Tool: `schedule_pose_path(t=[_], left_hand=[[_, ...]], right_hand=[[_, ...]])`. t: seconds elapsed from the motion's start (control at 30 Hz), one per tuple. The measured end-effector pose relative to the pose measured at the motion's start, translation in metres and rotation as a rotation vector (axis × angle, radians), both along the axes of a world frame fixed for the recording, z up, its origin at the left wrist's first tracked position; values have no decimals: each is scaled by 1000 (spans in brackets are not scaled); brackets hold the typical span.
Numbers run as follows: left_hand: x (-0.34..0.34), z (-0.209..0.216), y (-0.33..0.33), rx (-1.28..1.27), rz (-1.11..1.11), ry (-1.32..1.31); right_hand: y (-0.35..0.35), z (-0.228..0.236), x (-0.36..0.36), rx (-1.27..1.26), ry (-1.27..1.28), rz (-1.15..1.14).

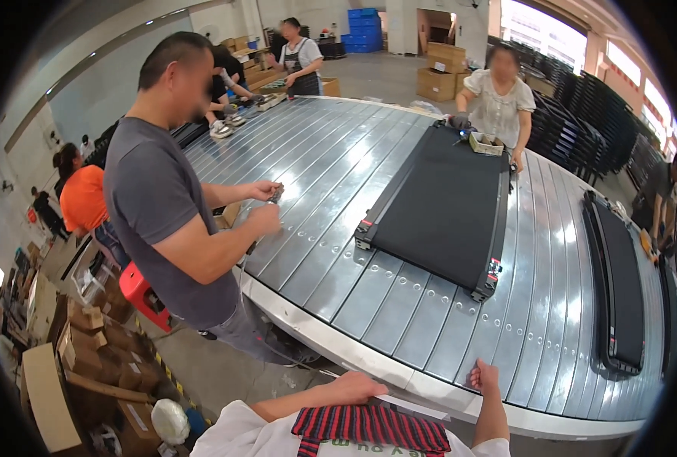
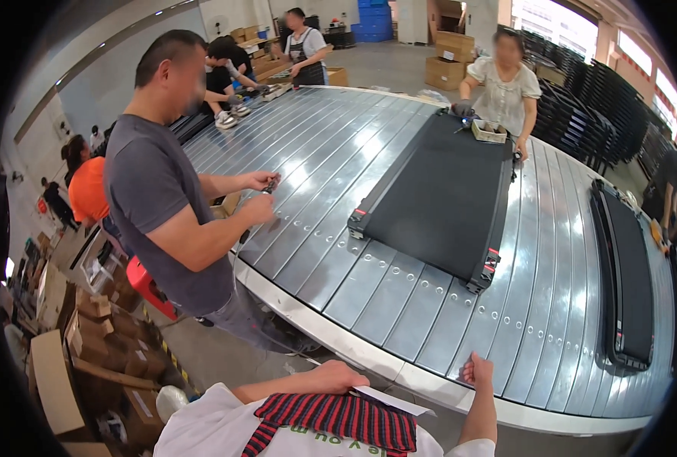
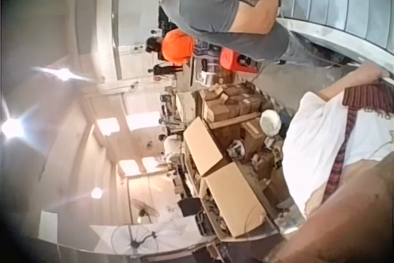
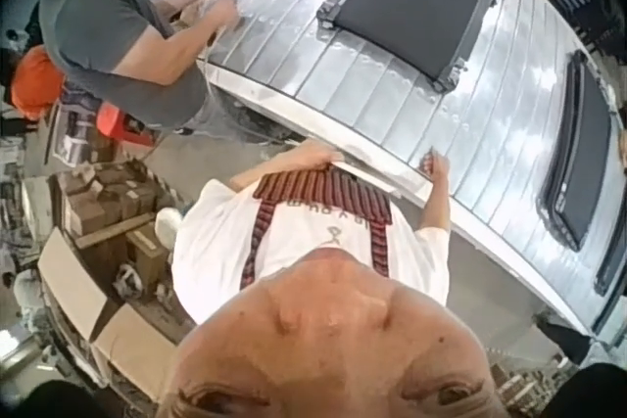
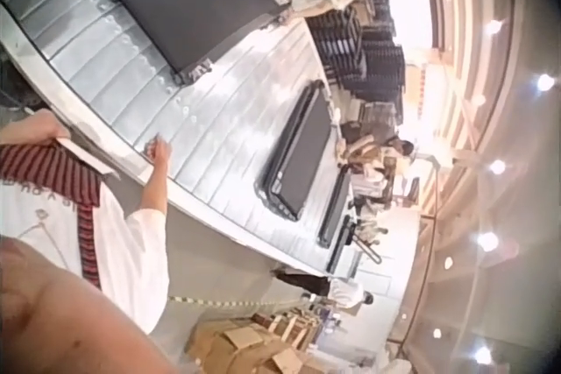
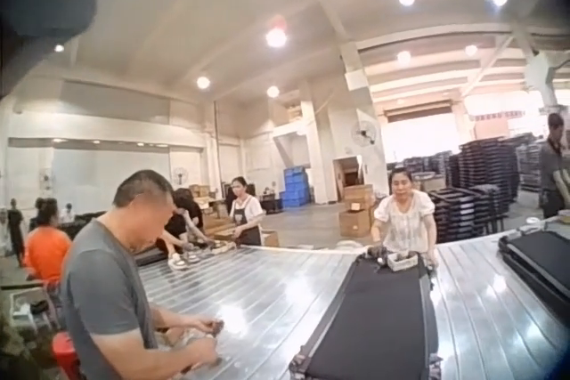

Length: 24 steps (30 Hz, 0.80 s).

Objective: Applying identifying labels and stickers to treadmills on a factory assembly line.

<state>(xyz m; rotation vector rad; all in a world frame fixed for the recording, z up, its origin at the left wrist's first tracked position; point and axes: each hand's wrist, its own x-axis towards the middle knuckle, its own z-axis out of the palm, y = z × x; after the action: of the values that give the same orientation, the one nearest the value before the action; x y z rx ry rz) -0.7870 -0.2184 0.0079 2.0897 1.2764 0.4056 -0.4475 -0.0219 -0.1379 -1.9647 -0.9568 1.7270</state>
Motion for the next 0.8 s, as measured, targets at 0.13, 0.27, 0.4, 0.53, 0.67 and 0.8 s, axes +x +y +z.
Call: schedule_pose_path(t=[0.13,0.27,0.4,0.53,0.67,0.8], left_hand=[[6,-14,8,-61,-92,87],[6,-23,9,-151,-112,86],[19,-29,15,-79,-82,-4],[26,-18,34,-74,-78,34],[30,-5,46,13,32,-45],[35,11,67,-2,129,-152]], right_hand=[[-2,11,-4,26,-16,-28],[2,10,-11,10,-27,-10],[1,-9,-3,60,47,-13],[-4,-7,6,21,40,-22],[4,-15,7,29,45,97],[9,-27,14,241,128,307]])
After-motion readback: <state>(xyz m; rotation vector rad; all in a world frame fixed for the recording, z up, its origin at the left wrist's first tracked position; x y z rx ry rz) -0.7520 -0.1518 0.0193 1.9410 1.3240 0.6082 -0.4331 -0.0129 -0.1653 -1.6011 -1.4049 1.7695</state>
